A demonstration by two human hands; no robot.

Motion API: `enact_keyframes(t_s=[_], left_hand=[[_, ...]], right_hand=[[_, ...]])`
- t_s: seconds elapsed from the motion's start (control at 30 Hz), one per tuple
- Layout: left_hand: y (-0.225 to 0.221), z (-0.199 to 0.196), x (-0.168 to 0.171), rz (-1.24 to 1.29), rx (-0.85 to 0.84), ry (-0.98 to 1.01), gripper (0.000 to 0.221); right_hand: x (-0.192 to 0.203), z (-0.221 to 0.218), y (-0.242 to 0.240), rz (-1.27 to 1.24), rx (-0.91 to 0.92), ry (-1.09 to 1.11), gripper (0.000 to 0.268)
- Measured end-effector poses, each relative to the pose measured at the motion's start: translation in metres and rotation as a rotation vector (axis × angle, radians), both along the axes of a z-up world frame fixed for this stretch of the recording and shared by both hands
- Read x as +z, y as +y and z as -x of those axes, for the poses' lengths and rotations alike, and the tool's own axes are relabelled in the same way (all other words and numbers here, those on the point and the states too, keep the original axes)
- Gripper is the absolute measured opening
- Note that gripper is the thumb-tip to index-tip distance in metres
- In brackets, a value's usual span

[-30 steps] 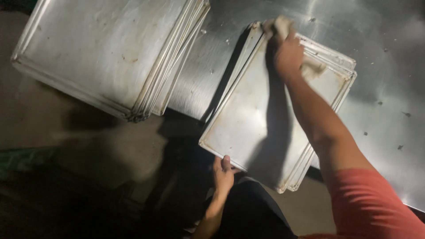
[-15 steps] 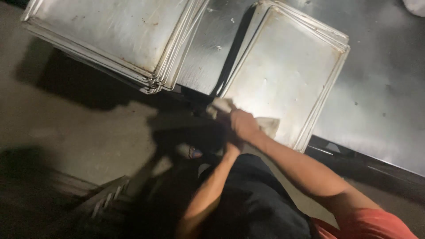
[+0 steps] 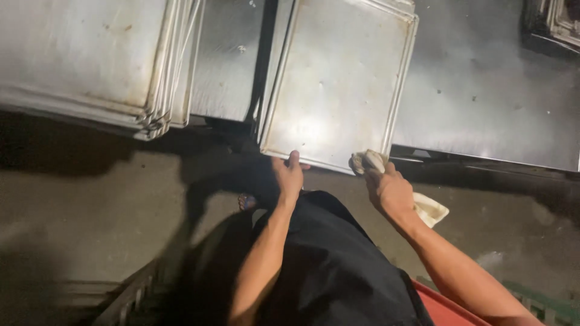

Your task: Wiping and stacking metal baking trays in a bakery.

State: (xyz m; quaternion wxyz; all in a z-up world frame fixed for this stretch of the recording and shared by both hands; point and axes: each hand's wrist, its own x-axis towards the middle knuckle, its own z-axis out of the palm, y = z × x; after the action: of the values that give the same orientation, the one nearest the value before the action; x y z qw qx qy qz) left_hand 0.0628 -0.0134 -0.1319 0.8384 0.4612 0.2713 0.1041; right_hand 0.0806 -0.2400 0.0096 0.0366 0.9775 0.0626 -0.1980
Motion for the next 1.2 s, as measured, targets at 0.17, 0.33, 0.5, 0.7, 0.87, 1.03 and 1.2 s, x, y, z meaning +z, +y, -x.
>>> enact_keyframes(t_s=[0.17, 0.33, 0.5, 0.7, 0.87, 1.03, 1.2], left_hand=[[0.007, -0.001, 0.010, -0.007, 0.000, 0.115, 0.050], [0.013, 0.001, 0.026, -0.037, -0.001, 0.153, 0.045], [0.011, 0.001, 0.034, -0.106, -0.005, 0.224, 0.041], [0.011, 0.006, 0.018, -0.094, -0.004, 0.244, 0.039], [0.016, 0.006, 0.028, -0.023, -0.009, 0.258, 0.043], [0.015, 0.005, 0.025, -0.048, -0.014, 0.270, 0.044], [0.020, 0.004, 0.033, -0.037, -0.038, 0.258, 0.049]], right_hand=[[-0.045, -0.105, -0.017, -0.083, 0.039, -0.266, 0.030], [-0.068, -0.295, -0.042, -0.134, 0.081, -0.470, 0.018], [-0.073, -0.376, -0.033, -0.228, 0.034, -0.533, 0.018], [-0.075, -0.189, 0.051, -0.358, -0.013, -0.323, 0.050], [-0.103, -0.179, 0.074, -0.611, 0.639, 0.017, 0.041], [-0.087, -0.401, 0.068, -0.473, 0.355, -0.314, 0.040], [-0.096, -0.347, 0.116, -0.425, 0.281, -0.604, 0.031]])
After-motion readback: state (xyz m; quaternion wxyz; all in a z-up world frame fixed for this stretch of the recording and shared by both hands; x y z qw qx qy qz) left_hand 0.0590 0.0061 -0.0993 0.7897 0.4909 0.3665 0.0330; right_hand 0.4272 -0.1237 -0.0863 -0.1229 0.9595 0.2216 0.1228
